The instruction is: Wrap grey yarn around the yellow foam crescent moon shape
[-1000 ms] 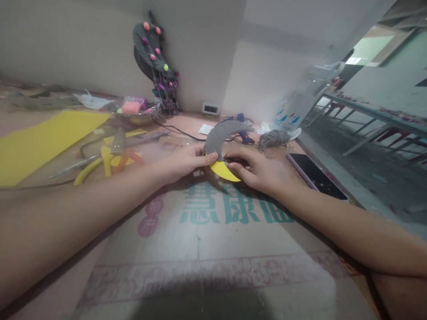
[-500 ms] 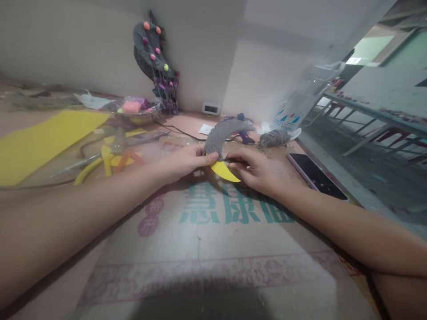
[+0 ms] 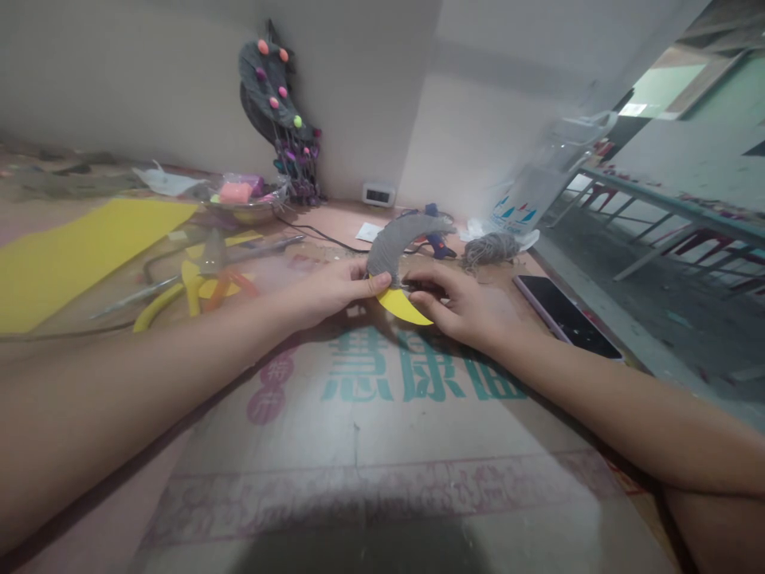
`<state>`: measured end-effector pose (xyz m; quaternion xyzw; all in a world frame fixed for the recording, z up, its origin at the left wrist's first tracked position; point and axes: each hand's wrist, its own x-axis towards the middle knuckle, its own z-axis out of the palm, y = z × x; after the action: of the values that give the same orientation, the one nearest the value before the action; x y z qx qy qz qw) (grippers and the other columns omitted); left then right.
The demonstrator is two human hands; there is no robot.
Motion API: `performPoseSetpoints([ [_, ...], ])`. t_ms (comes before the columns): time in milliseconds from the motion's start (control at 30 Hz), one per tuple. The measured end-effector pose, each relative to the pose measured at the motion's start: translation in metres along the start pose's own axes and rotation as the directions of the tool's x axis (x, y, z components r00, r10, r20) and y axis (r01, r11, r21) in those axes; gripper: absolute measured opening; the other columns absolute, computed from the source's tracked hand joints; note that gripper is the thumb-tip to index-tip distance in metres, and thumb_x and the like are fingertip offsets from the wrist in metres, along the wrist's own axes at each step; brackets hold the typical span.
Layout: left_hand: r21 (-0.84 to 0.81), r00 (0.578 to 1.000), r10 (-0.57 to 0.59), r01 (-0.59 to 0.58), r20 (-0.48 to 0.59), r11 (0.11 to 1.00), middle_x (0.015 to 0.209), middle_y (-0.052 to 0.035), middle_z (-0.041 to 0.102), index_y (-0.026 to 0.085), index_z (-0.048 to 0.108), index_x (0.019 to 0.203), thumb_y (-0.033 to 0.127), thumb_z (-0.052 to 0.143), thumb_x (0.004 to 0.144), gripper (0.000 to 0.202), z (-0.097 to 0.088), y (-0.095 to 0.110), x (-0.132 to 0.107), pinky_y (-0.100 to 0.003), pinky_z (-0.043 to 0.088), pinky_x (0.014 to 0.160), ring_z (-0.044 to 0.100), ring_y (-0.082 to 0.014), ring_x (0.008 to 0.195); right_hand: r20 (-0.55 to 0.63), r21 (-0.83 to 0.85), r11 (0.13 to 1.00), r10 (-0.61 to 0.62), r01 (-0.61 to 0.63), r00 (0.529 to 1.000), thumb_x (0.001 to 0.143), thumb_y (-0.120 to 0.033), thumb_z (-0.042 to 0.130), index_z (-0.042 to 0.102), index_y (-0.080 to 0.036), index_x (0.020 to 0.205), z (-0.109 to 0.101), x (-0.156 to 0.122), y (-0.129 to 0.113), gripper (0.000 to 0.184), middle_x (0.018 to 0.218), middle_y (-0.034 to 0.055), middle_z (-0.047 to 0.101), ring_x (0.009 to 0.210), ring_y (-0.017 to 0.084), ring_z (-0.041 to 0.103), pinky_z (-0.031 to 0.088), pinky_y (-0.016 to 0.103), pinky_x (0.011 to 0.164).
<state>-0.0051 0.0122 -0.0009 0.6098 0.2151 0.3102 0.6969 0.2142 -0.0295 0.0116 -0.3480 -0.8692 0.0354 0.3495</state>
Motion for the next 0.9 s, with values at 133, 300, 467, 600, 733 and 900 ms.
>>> performPoseSetpoints([
  [133, -0.006, 1.0, 0.002, -0.002, -0.015, 1.0, 0.069, -0.0009, 0.061, 0.014, 0.063, 0.089, 0.042, 0.076, 0.077, 0.034, 0.0034, 0.0007, -0.0006, -0.019, 0.041, 0.048, 0.053, -0.009, 0.054, 0.023, -0.033, 0.999, -0.016, 0.017, 1.0, 0.095, -0.034, 0.053, 0.064, -0.017, 0.106, 0.0001, -0.0001, 0.0009, 0.023, 0.096, 0.0083, 0.072, 0.084, 0.019, 0.064, 0.049, 0.031, 0.074],
  [300, 0.049, 1.0, 0.002, -0.001, -0.015, 0.999, 0.072, -0.0017, 0.062, 0.013, 0.064, 0.093, 0.043, 0.075, 0.077, 0.036, 0.0028, -0.0001, 0.0001, -0.02, 0.043, 0.049, 0.054, -0.0093, 0.055, -0.002, -0.046, 0.997, -0.057, 0.057, 0.998, 0.095, -0.032, 0.053, 0.064, -0.018, 0.102, 0.0018, -0.0005, 0.0026, 0.019, 0.091, 0.0067, 0.072, 0.079, 0.018, 0.064, 0.048, 0.03, 0.071],
  [467, 0.069, 1.0, 0.008, -0.007, -0.013, 0.998, 0.071, -0.0017, 0.063, 0.013, 0.064, 0.091, 0.044, 0.077, 0.076, 0.036, 0.0012, -0.0001, 0.0008, -0.022, 0.046, 0.052, 0.057, -0.0105, 0.056, -0.008, -0.055, 0.997, -0.056, 0.055, 0.998, 0.093, -0.031, 0.055, 0.064, -0.019, 0.099, 0.0028, 0.0003, 0.0034, 0.016, 0.087, 0.0056, 0.071, 0.075, 0.017, 0.062, 0.046, 0.029, 0.068],
  [600, 0.086, 1.0, 0.002, -0.001, -0.021, 0.996, 0.065, -0.0005, 0.06, 0.015, 0.064, 0.087, 0.046, 0.076, 0.075, 0.036, 0.0018, 0.0004, 0.0002, -0.023, 0.044, 0.05, 0.056, -0.0113, 0.054, 0.012, -0.071, 0.997, -0.039, 0.039, 0.999, 0.094, -0.031, 0.053, 0.063, -0.019, 0.097, 0.0022, 0.0002, 0.0013, 0.017, 0.087, 0.0065, 0.07, 0.077, 0.018, 0.061, 0.046, 0.03, 0.069],
  [733, 0.117, 0.999, 0.002, 0.004, -0.05, 0.993, 0.066, -0.0016, 0.061, 0.015, 0.064, 0.089, 0.049, 0.073, 0.077, 0.038, 0.0021, 0.0003, -0.0004, -0.022, 0.043, 0.047, 0.054, -0.0106, 0.052, -0.042, -0.023, 0.998, 0.054, -0.055, 0.998, 0.094, -0.034, 0.052, 0.06, -0.019, 0.103, 0.0028, -0.001, 0.0001, 0.019, 0.094, 0.0072, 0.069, 0.08, 0.018, 0.061, 0.046, 0.03, 0.069],
  [900, 0.214, 0.996, 0.042, -0.023, -0.083, 0.977, 0.076, -0.0035, 0.064, 0.015, 0.063, 0.092, 0.052, 0.069, 0.08, 0.039, 0.0018, -0.0017, 0.0012, -0.021, 0.042, 0.048, 0.056, -0.0105, 0.057, -0.082, 0.164, 0.959, 0.246, -0.23, 0.966, 0.087, -0.038, 0.058, 0.061, -0.018, 0.092, 0.0036, 0.0028, 0.0006, 0.02, 0.085, 0.0041, 0.067, 0.071, 0.015, 0.058, 0.044, 0.027, 0.063],
])
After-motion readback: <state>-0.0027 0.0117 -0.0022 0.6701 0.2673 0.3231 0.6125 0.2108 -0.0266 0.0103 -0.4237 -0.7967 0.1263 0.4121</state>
